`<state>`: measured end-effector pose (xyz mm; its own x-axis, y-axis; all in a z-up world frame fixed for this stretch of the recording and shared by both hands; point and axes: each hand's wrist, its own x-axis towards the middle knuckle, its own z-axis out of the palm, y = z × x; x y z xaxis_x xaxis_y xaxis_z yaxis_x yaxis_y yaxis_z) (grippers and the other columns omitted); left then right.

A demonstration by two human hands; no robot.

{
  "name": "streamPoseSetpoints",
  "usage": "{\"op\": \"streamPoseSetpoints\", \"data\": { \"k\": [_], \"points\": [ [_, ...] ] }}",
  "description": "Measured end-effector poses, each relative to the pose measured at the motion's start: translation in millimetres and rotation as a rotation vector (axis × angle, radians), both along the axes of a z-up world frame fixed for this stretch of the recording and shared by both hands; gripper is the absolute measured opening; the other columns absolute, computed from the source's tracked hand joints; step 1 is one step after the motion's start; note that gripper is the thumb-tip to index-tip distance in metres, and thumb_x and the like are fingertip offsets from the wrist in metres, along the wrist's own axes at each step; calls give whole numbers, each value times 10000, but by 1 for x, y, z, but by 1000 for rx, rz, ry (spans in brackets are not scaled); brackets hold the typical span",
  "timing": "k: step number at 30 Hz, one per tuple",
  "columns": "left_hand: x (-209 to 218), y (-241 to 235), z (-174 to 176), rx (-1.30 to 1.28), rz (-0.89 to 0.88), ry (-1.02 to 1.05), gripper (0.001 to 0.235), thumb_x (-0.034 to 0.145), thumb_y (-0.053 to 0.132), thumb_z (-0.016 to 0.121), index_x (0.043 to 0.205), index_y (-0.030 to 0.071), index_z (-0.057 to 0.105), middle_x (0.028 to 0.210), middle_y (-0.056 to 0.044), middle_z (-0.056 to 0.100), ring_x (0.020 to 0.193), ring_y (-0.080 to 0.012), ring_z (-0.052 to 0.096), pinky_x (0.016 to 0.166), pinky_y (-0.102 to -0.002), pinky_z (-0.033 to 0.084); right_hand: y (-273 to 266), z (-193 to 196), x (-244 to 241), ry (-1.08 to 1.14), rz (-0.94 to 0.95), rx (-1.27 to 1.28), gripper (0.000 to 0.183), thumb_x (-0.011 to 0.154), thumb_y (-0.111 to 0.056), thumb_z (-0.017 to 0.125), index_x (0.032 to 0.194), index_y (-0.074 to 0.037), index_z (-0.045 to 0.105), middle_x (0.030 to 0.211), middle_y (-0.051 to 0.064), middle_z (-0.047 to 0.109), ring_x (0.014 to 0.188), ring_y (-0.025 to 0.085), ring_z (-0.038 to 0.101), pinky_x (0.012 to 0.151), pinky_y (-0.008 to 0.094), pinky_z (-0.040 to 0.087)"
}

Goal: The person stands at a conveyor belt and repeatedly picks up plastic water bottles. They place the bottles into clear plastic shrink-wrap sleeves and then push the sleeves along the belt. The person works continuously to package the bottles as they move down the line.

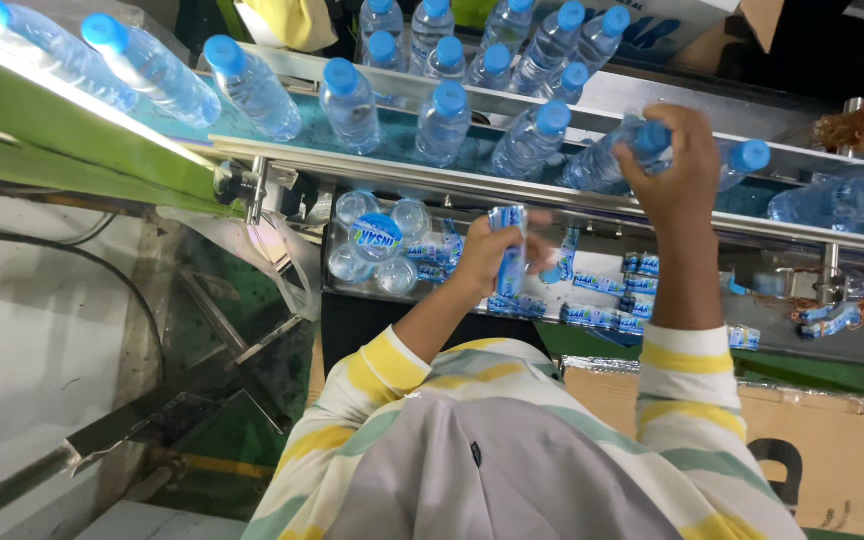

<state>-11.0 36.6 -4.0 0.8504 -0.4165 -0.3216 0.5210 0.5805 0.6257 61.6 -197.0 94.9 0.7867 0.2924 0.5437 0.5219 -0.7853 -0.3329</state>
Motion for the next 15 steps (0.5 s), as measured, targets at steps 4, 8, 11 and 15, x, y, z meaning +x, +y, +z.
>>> {"op": "streamPoseSetpoints", "data": {
  "k": [4,8,11,15],
  "points": [
    [4,-8,17,-89,69,-21,551,948,133,687,1448,-34,529,1181,-257,727,1053,-351,746,989,-463,597,-7,-14,-21,252,-229,226,1059,933,-60,962,1616,-131,155,1485,249,556,1348,392,567,1022,497,516],
    [8,-20,34,-46,83,-25,478,920,226,724,1250,-110,640,1127,-265,738,1030,-349,751,917,-440,640,-18,-40,-34,52,-256,189,1217,936,-286,947,1661,-239,-30,1674,157,258,1580,341,288,1185,513,354],
    [9,-40,4,77,155,-47,320,898,218,790,1035,-64,725,934,-241,748,831,-312,761,703,-406,636,-1,-48,-50,-237,-169,190,960,888,-503,902,1490,-51,307,1491,191,335,1406,398,359,1229,576,328],
    [25,-64,-112,160,173,13,365,822,317,928,850,9,732,698,-194,714,577,-299,734,427,-412,604,50,-42,-84,437,41,827,165,832,60,868,882,47,712,941,159,687,907,276,715,896,382,576]
  ]
}}
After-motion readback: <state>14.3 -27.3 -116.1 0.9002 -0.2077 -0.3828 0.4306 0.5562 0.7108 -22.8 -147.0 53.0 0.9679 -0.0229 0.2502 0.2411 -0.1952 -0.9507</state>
